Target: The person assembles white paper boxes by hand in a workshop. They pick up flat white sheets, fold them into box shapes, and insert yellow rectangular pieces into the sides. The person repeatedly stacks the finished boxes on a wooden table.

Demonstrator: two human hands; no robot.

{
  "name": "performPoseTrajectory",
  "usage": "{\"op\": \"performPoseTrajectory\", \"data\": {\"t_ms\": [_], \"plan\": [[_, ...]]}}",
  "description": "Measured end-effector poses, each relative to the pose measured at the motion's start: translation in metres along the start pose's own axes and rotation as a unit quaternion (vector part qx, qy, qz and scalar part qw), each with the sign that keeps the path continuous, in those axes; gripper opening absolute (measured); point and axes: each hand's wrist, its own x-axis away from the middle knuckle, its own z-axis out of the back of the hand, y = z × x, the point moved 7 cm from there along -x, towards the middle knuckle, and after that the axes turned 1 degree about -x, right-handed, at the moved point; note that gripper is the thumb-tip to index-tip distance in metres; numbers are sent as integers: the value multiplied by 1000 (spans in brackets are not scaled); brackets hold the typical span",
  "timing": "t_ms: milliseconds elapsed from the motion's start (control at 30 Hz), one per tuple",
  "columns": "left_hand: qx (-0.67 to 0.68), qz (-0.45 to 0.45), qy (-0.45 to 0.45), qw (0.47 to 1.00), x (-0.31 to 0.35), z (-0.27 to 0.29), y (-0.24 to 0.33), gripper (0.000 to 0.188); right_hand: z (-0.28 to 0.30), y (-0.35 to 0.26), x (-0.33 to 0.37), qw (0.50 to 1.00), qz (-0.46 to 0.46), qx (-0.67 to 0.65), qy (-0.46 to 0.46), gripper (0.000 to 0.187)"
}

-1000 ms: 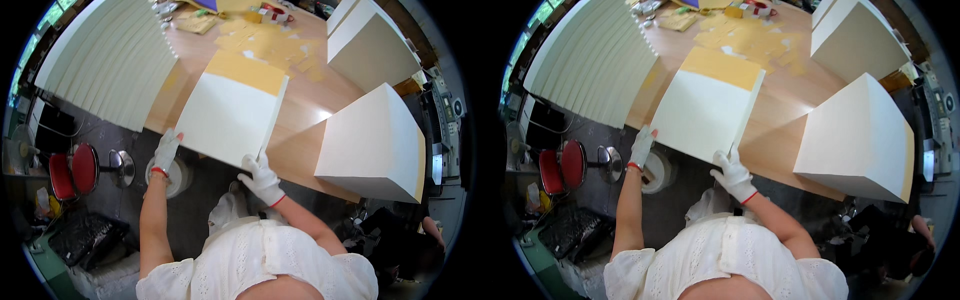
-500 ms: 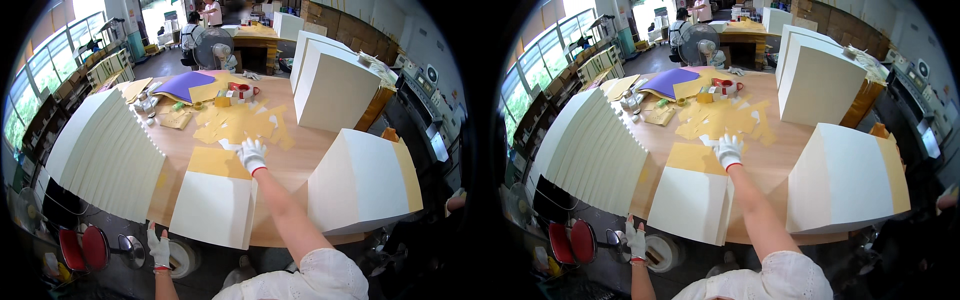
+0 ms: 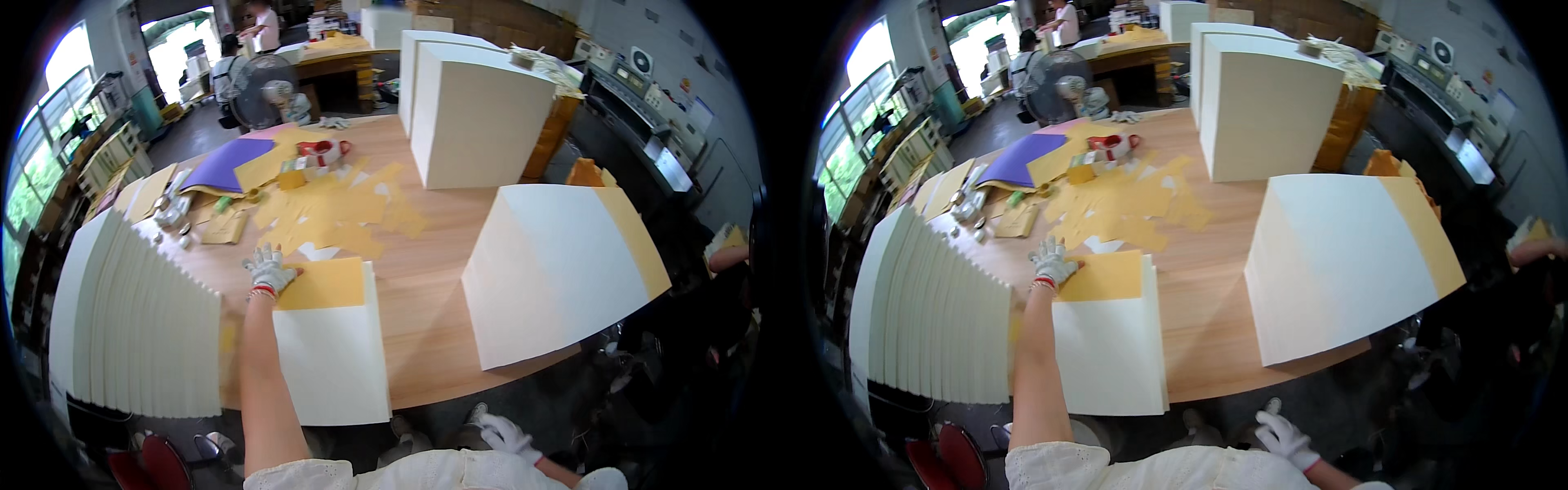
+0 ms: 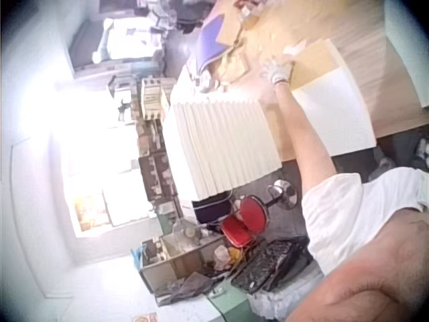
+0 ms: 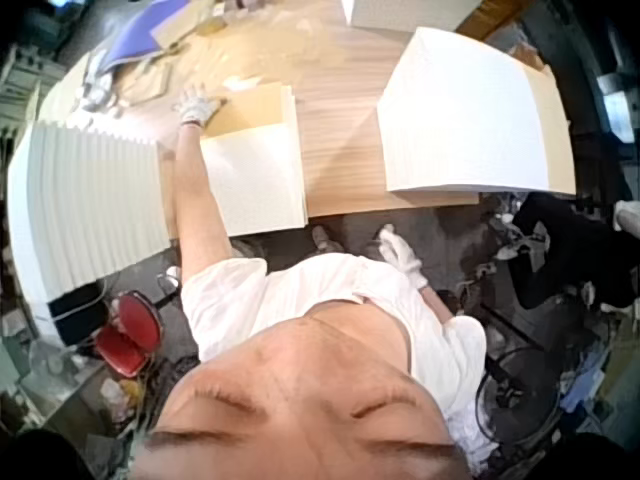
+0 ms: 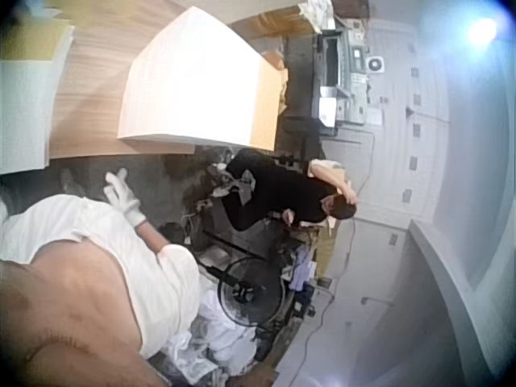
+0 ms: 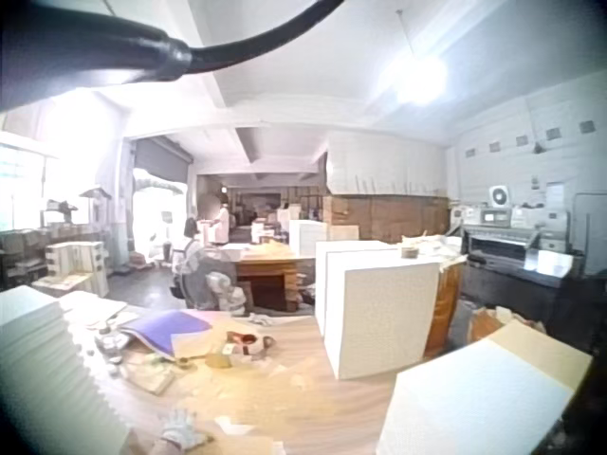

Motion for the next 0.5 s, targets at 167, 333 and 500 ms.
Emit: {"op": "performPoseTrajectory", "data": {"t_ms": [167, 333, 500], "plan": [[42, -76, -116, 990, -16, 15, 26, 65, 19, 54, 73, 983, -136, -15, 123, 35], [140, -78, -90, 983, -26, 0, 17, 29, 36, 48, 55, 981, -95, -9, 169, 38], [192, -3, 168, 967, -61, 29, -2, 20, 39, 39, 50, 979, -130, -6, 156, 35]]}}
